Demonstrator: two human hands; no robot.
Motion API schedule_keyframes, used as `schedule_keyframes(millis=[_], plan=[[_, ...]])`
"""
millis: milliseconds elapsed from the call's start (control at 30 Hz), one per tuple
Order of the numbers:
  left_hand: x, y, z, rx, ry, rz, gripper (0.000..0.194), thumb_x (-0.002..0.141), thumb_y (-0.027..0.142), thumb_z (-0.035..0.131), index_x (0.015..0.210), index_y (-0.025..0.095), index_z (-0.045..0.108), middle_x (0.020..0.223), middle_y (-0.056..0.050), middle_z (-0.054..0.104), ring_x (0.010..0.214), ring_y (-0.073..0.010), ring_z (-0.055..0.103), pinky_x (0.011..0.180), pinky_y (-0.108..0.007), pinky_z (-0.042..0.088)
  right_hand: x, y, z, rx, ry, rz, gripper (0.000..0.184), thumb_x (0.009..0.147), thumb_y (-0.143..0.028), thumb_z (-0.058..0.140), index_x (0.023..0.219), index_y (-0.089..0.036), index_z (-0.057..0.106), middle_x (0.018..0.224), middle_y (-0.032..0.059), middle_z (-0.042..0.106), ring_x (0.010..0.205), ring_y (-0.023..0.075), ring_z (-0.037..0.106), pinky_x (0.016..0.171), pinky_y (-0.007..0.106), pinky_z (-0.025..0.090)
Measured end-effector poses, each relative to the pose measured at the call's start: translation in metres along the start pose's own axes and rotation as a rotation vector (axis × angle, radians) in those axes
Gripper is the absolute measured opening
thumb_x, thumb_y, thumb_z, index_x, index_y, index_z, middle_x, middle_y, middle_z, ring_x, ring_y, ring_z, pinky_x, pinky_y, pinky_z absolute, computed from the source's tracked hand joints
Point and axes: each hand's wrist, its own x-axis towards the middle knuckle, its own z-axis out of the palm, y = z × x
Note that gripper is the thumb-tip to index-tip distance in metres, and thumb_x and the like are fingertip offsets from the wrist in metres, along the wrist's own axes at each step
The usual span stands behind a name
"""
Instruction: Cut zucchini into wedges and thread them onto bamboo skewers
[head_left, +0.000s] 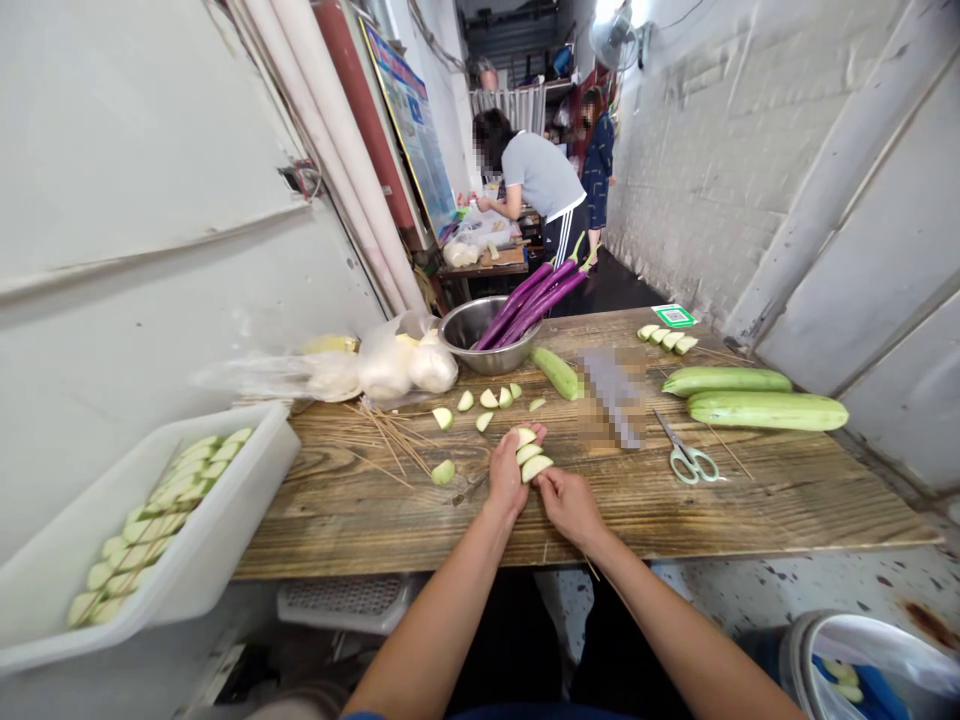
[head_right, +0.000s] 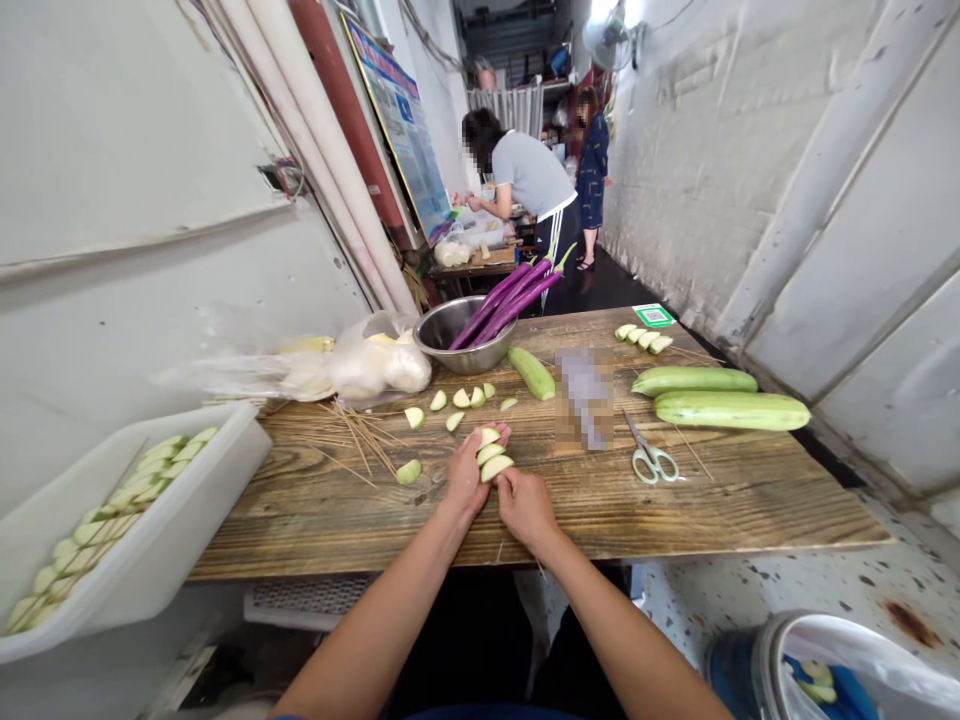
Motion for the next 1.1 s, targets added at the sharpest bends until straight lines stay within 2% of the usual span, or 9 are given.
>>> schedule_keyframes(millis=[133, 300, 400, 500, 600, 667, 733, 900, 1100], plan=[[-0.001, 0.005, 0.002, -0.020, 0.007, -0.024, 0.018, 0.078, 0.024, 0.055, 0.087, 0.009, 0.059, 0.092, -0.014, 0.067, 0.093, -0.0212, 0.063, 0.091, -0.035, 0.043, 0.000, -0.002, 0.001, -0.018, 0.021, -0.008, 0.026, 0.084, -0.019, 0.038, 0.068, -0.017, 0.058, 0.058, 0.0015, 0.059, 0.053, 0.0127, 0.052, 0.052, 0.020, 0.030], [-0.003, 0.013, 0.002, -0.093, -0.016, -0.203, 0.042, 0.083, 0.048, 0.041, 0.097, 0.012, 0.058, 0.099, -0.015, 0.064, 0.097, -0.0221, 0.060, 0.082, -0.034, 0.049, -0.004, -0.004, 0.001, -0.034, 0.051, -0.033, 0.027, 0.086, -0.021, 0.037, 0.072, -0.017, 0.060, 0.060, 0.0018, 0.060, 0.055, 0.0127, 0.053, 0.054, 0.020, 0.031], [-0.001, 0.017, -0.004, 0.019, 0.005, -0.146, 0.042, 0.084, 0.048, 0.038, 0.095, 0.013, 0.059, 0.097, -0.014, 0.064, 0.089, -0.0200, 0.062, 0.076, -0.032, 0.050, -0.006, -0.003, 0.001, -0.034, 0.075, -0.029, 0.029, 0.087, -0.023, 0.035, 0.075, -0.017, 0.060, 0.062, 0.0023, 0.061, 0.056, 0.0130, 0.054, 0.056, 0.020, 0.033], [0.008, 0.032, -0.017, 0.354, 0.158, 0.097, 0.029, 0.080, 0.037, 0.048, 0.096, 0.015, 0.058, 0.092, -0.009, 0.065, 0.076, -0.0171, 0.063, 0.072, -0.030, 0.047, -0.006, -0.002, 0.001, -0.031, 0.101, -0.012, 0.029, 0.088, -0.023, 0.034, 0.080, -0.016, 0.061, 0.065, 0.0033, 0.062, 0.059, 0.0136, 0.055, 0.057, 0.020, 0.034], [0.024, 0.058, -0.031, 0.891, 0.255, 0.374, 0.021, 0.075, 0.027, 0.055, 0.092, 0.017, 0.061, 0.089, -0.008, 0.065, 0.077, -0.0189, 0.061, 0.077, -0.031, 0.043, -0.006, -0.001, 0.002, -0.031, 0.118, 0.004, 0.030, 0.087, -0.023, 0.034, 0.077, -0.015, 0.061, 0.063, 0.0038, 0.061, 0.058, 0.0141, 0.055, 0.056, 0.021, 0.034], [0.036, 0.073, -0.036, 1.192, 0.253, 0.433, 0.016, 0.071, 0.025, 0.059, 0.085, 0.017, 0.063, 0.090, -0.010, 0.064, 0.088, -0.0235, 0.058, 0.084, -0.034, 0.039, -0.006, -0.002, 0.002, -0.031, 0.127, 0.011, 0.030, 0.087, -0.024, 0.034, 0.077, -0.015, 0.061, 0.063, 0.0044, 0.061, 0.057, 0.0145, 0.055, 0.056, 0.022, 0.034], [0.046, 0.080, -0.037, 1.363, 0.247, 0.409, 0.012, 0.066, 0.024, 0.065, 0.075, 0.017, 0.063, 0.092, -0.013, 0.063, 0.099, -0.0281, 0.053, 0.090, -0.036, 0.035, -0.006, -0.002, 0.002, -0.031, 0.133, 0.012, 0.029, 0.087, -0.023, 0.035, 0.079, -0.014, 0.061, 0.064, 0.0050, 0.062, 0.058, 0.0150, 0.056, 0.057, 0.022, 0.034], [0.063, 0.074, -0.033, 1.374, 0.284, 0.287, 0.028, 0.052, 0.017, 0.074, 0.046, 0.018, 0.047, 0.085, -0.016, 0.060, 0.112, -0.0340, 0.044, 0.089, -0.036, 0.034, -0.006, -0.002, 0.002, -0.037, 0.131, 0.003, 0.028, 0.087, -0.022, 0.035, 0.080, -0.014, 0.062, 0.065, 0.0050, 0.063, 0.060, 0.0151, 0.057, 0.057, 0.021, 0.035], [0.068, 0.071, -0.036, 1.244, 0.250, 0.226, 0.023, 0.051, 0.006, 0.070, 0.049, 0.018, 0.050, 0.074, -0.009, 0.061, 0.099, -0.0279, 0.053, 0.081, -0.032, 0.037, -0.006, -0.002, 0.001, -0.046, 0.127, 0.000, 0.028, 0.087, -0.022, 0.036, 0.079, -0.015, 0.062, 0.064, 0.0043, 0.062, 0.058, 0.0145, 0.057, 0.056, 0.021, 0.034]])
